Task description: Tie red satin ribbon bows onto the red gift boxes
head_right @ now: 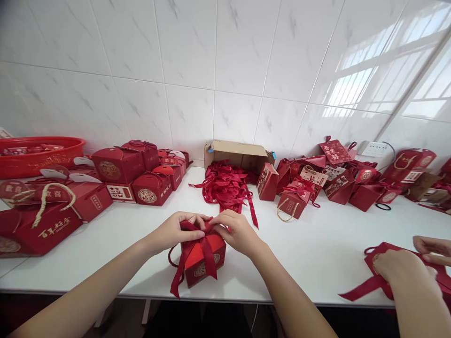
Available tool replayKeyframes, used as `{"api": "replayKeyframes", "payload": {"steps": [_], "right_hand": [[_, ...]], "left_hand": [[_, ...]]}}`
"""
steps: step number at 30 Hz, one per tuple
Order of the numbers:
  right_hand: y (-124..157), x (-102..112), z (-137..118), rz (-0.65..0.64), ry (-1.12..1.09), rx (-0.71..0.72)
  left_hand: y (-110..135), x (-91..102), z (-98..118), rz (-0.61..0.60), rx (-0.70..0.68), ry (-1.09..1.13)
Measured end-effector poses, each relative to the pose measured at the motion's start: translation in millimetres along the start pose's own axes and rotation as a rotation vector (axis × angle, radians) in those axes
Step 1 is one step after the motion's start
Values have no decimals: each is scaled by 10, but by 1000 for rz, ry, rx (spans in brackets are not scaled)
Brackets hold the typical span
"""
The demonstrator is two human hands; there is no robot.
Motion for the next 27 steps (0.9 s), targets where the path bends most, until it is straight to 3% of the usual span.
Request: {"api": "replayKeyframes", "payload": {"steps": [8, 14, 19, 24, 27], "right_hand": [[32, 79, -139, 55, 100, 174], [130, 111, -153, 68, 198, 174], [220, 118, -126, 133, 182, 104], [229, 139, -192, 185, 193, 114], [217, 153, -226, 213, 213, 103]], "left_hand": [[-11, 74, -21, 135, -20, -17], [14, 66, -44, 157, -34, -37], [-4, 86, -90, 108, -22, 16], [33, 60, -82, -28, -101, 30], [60, 44, -67, -48, -133, 46]]}}
Point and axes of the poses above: each hand's wrist, its own y-axis away from the middle knuckle, its own x-axis out of the back of the hand, z = x × y, the point moved 9 cm from there along -y, towards the middle knuckle, and after that the axes turned 15 degrees about x, right-handed, at the moved point
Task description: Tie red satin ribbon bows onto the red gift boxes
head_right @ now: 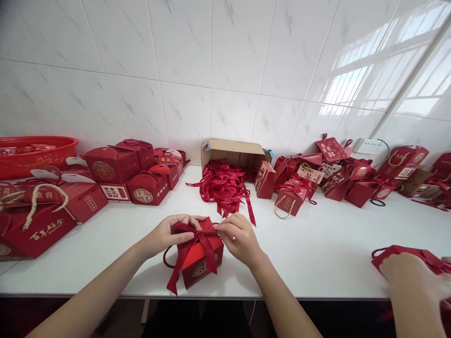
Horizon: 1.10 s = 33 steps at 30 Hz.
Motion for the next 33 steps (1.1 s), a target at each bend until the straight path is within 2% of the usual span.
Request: {"api": "replayKeyframes", "payload": {"steps": [5, 8, 12, 14, 17, 20, 22, 24, 26, 29, 31, 33], "right_hand": [[-33, 45, -17, 41, 112, -2], [-19, 58, -11, 14, 209, 8], [35, 44, -58, -20, 330, 59], [65, 41, -43, -7, 332, 29], [138, 14, 130, -7, 164, -154], [312, -131, 323, -90, -254, -397], [443, -273, 274, -205, -543, -468], [574, -370, 131, -322, -701, -493], [705, -402, 7, -365, -731, -546], [874, -325, -135, -304, -717, -633], [981, -185, -175, -272, -694, -670], [1052, 42, -100, -226, -668, -705]], "left_hand": [[1, -36, 2, 125, 70, -73], [7, -45, 7, 189, 73, -88], [1, -50, -11, 182, 49, -59], [-5, -43, -22, 169, 48, -54], [-4, -26, -18, 168, 44, -68], [8, -70, -13, 139, 31, -89], [24, -127, -25, 117, 29, -77], [58, -196, -20, 103, 8, -46], [121, -300, 28, 51, -53, -16], [265, -446, 108, -92, -128, 54], [358, -467, 105, -148, -115, 49], [417, -399, 46, -108, -76, -51]]}}
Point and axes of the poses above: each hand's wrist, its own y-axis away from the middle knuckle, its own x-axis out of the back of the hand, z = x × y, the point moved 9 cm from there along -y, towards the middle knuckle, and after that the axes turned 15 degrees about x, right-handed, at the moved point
